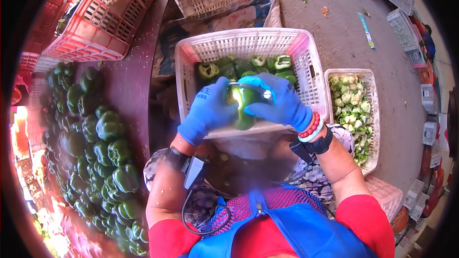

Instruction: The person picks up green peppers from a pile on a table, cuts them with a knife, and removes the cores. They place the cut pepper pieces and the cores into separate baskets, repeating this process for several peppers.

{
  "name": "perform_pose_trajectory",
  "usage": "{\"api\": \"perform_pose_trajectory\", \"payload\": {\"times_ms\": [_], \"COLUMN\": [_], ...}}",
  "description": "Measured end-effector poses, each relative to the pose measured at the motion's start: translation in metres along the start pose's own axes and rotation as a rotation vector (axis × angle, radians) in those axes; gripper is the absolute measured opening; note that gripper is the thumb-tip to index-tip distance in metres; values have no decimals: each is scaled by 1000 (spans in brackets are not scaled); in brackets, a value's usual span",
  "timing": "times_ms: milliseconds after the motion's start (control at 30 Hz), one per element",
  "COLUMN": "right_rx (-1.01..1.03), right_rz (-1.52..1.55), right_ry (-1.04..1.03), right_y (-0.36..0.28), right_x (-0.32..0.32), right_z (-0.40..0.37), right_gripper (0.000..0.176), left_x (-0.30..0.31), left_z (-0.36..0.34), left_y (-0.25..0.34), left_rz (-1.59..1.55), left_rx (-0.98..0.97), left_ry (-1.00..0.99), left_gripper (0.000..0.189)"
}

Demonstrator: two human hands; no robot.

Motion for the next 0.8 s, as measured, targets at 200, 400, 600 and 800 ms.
{"api": "perform_pose_trajectory", "payload": {"times_ms": [200, 400, 600, 800], "right_rx": [-261, -312, -563, -523], "right_rz": [532, 544, 870, 1309], "right_ry": [-183, -244, -313, -268], "right_y": [8, 2, -4, 3], "right_x": [-19, -23, -25, -29], "right_z": [2, -1, -5, 2], "right_gripper": [86, 84, 58, 54], "left_x": [2, -2, -3, -1], "left_z": [-5, -9, -17, -12], "left_y": [8, 4, 1, -2], "left_rz": [-108, -32, -795, -1439], "left_rx": [181, 194, 255, 391], "left_ry": [60, -169, 5, 129], "left_gripper": [46, 57, 42, 38]}}
Point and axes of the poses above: each hand's wrist, its own z-axis towards the middle knuckle, its own x-axis out of the back of the hand, y = z × x, the point moved 3 cm from there along z, towards the middle knuckle, and after that the axes turned 9 degrees about -x, right-handed, at the moved point
